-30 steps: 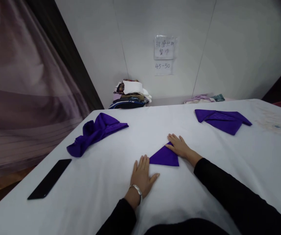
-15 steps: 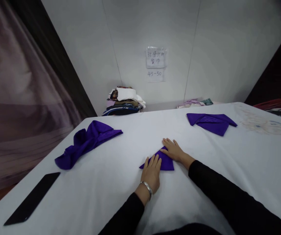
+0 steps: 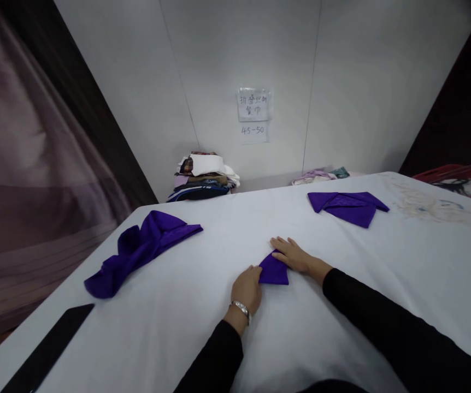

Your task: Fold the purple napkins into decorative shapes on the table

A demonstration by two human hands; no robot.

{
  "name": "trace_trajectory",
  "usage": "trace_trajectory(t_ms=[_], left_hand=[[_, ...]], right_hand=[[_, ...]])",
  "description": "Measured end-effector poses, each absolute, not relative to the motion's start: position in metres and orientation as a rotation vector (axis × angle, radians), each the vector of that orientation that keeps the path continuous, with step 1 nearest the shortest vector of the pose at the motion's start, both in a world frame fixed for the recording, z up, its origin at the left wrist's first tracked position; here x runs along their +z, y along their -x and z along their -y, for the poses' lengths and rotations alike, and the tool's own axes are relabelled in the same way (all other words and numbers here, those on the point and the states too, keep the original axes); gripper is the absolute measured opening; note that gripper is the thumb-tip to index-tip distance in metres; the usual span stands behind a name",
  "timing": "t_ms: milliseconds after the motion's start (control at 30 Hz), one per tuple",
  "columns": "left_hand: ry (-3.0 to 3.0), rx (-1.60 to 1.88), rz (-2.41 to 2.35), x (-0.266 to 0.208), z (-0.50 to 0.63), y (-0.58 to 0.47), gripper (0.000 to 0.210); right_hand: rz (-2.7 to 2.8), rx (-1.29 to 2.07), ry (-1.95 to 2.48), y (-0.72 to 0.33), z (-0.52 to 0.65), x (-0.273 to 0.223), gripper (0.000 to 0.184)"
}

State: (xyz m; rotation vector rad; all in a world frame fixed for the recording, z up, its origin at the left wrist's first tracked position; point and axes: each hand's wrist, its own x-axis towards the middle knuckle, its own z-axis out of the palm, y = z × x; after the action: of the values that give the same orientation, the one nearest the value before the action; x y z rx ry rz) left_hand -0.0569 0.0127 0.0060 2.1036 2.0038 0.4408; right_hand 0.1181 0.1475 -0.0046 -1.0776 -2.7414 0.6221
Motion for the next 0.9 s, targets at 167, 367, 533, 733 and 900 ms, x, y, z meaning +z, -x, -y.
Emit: trace_trajectory(t_ms=[167,367,533,733,900], left_hand=[[-1.791,0.652,-1.917,0.017,-0.018,0.070,0.045],[-1.645,0.721,-1.854,0.022,-0.034,0.088,0.045],[-1.511,0.702,-1.869,0.025,-0.047,0.102,0.047],[-1.459,0.641,-2.095,0.017,-0.051,0.113,0.038],[-1.623,0.619,-2.249,0.010,-0.040,0.109,0.041]], right_hand=[[2.749,0.772,0.931,-0.143,-0.136,0.005,0.054],[2.709,0.790,0.809,-0.153,-0.127,0.008,0.051],[2.413,1.091,1.030,-0.144,-0.121,0.010,0.035],[2.151,1.437,1.274,-0.135,-0.123,0.012,0.024],[2.263,1.304,1.497,-0.134,-0.127,0.007,0.024]])
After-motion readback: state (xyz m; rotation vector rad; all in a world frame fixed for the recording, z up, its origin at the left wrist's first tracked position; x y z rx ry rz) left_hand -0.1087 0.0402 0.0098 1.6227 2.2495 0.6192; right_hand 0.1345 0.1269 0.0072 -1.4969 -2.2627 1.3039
